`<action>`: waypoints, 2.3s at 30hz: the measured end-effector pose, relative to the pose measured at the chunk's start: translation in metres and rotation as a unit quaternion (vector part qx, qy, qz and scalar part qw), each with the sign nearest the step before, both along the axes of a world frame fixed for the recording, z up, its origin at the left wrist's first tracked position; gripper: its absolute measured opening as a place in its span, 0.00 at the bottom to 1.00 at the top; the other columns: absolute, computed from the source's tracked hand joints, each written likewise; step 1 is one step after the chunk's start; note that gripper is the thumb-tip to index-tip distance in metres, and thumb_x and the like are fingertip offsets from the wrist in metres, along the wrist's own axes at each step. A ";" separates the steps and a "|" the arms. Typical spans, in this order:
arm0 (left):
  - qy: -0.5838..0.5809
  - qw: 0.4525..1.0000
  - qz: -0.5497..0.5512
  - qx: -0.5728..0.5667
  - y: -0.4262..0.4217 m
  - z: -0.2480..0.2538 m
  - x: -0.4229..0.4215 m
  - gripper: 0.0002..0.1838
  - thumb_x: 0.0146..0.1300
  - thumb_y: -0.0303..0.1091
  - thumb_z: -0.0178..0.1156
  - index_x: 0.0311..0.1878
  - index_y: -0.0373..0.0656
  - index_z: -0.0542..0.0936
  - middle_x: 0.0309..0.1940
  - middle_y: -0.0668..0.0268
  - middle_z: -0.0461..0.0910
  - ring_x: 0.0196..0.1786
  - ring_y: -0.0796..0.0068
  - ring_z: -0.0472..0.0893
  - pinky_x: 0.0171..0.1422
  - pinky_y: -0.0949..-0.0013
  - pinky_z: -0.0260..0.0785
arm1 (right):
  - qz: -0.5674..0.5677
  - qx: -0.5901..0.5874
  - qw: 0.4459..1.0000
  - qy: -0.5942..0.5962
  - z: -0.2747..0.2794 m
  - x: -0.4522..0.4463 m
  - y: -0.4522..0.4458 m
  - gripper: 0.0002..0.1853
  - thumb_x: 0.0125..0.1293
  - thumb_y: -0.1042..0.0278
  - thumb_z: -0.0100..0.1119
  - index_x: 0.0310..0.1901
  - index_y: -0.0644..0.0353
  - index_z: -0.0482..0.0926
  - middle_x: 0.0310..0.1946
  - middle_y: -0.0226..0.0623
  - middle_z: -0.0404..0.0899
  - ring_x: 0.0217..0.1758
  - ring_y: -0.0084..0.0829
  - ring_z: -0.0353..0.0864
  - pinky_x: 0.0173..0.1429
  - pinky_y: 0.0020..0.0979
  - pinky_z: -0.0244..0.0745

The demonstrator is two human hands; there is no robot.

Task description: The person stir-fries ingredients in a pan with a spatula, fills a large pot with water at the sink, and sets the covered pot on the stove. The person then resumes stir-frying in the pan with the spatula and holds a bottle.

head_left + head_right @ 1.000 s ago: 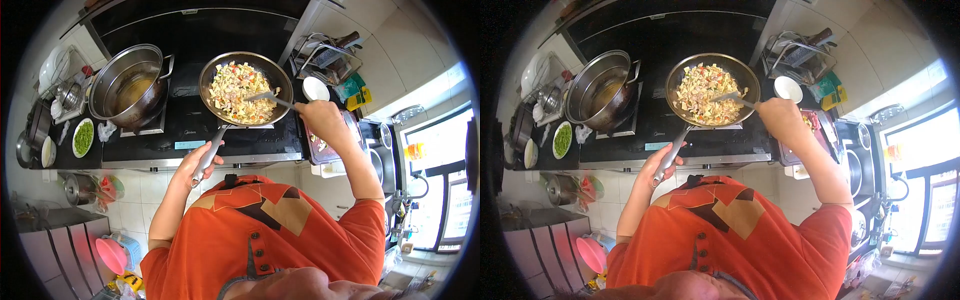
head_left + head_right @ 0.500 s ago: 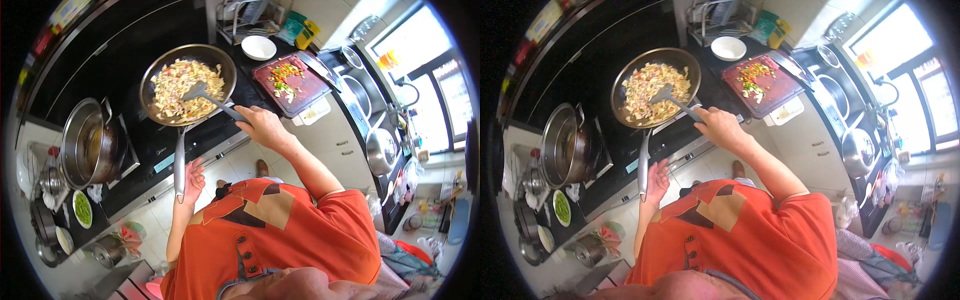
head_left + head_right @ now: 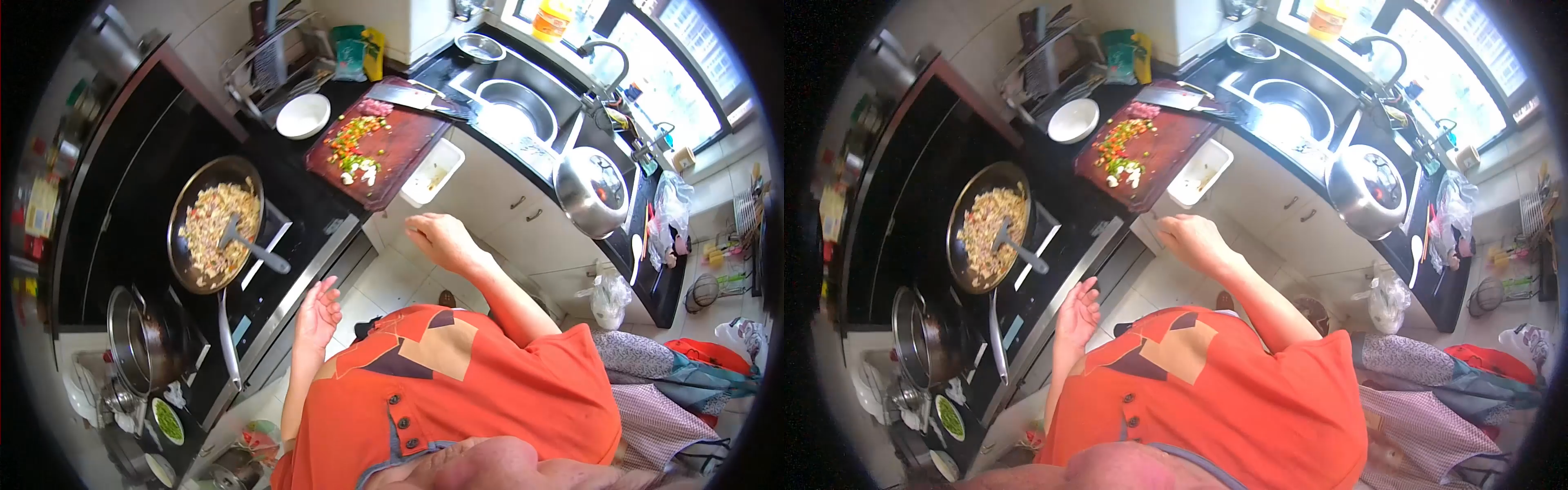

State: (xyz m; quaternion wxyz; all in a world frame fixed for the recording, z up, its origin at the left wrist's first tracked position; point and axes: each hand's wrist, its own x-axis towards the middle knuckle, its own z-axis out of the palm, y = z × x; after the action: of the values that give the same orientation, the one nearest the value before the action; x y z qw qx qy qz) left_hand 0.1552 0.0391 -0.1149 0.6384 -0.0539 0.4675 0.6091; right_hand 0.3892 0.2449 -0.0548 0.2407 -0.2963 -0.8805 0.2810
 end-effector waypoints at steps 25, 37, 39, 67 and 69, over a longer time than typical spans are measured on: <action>-0.012 0.936 -0.348 0.056 0.376 0.003 0.179 0.17 0.69 0.42 0.53 0.54 0.43 0.76 0.33 0.66 0.82 0.25 0.78 0.78 0.27 0.76 0.70 | -0.583 0.153 0.738 -0.302 -0.016 0.362 0.231 0.15 0.59 0.65 0.61 0.48 0.56 0.77 0.43 0.41 0.75 0.49 0.43 0.77 0.49 0.42 0.76; 0.020 0.906 -0.418 0.065 0.488 0.024 0.258 0.17 0.70 0.40 0.51 0.55 0.40 0.75 0.32 0.67 0.82 0.26 0.80 0.78 0.29 0.78 0.71 | -0.526 0.046 0.786 -0.322 -0.018 0.450 0.254 0.07 0.59 0.66 0.57 0.35 0.55 0.83 0.30 0.46 0.82 0.38 0.46 0.82 0.44 0.44 0.76; 0.038 0.905 -0.420 0.063 0.505 0.030 0.278 0.17 0.70 0.40 0.51 0.54 0.40 0.76 0.32 0.67 0.82 0.26 0.80 0.78 0.28 0.78 0.71 | -0.530 0.031 0.790 -0.307 -0.012 0.461 0.249 0.06 0.58 0.66 0.59 0.35 0.55 0.83 0.30 0.46 0.81 0.38 0.47 0.82 0.43 0.44 0.76; 0.161 0.883 -0.402 0.184 0.846 0.050 0.404 0.07 0.60 0.32 0.66 0.39 0.41 0.80 0.29 0.69 0.80 0.30 0.80 0.79 0.35 0.76 0.77 | -0.601 -0.223 0.757 0.128 -0.081 0.401 0.670 0.28 0.66 0.60 0.56 0.63 0.65 0.61 0.33 0.47 0.81 0.20 0.32 0.83 0.20 0.30 0.79; 0.154 0.883 -0.403 0.187 0.858 0.046 0.410 0.07 0.60 0.30 0.66 0.39 0.41 0.80 0.29 0.68 0.80 0.30 0.80 0.79 0.35 0.76 0.77 | -0.622 -0.250 0.734 0.110 -0.087 0.405 0.687 0.19 0.66 0.60 0.56 0.50 0.68 0.72 0.26 0.44 0.82 0.19 0.32 0.83 0.19 0.30 0.78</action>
State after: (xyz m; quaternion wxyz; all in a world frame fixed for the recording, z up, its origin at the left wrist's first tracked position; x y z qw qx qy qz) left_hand 0.5656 0.8968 -0.0693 0.7467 0.3542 0.4185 0.3765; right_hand 0.7946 0.9317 -0.1423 0.3743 -0.7943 -0.3651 0.3094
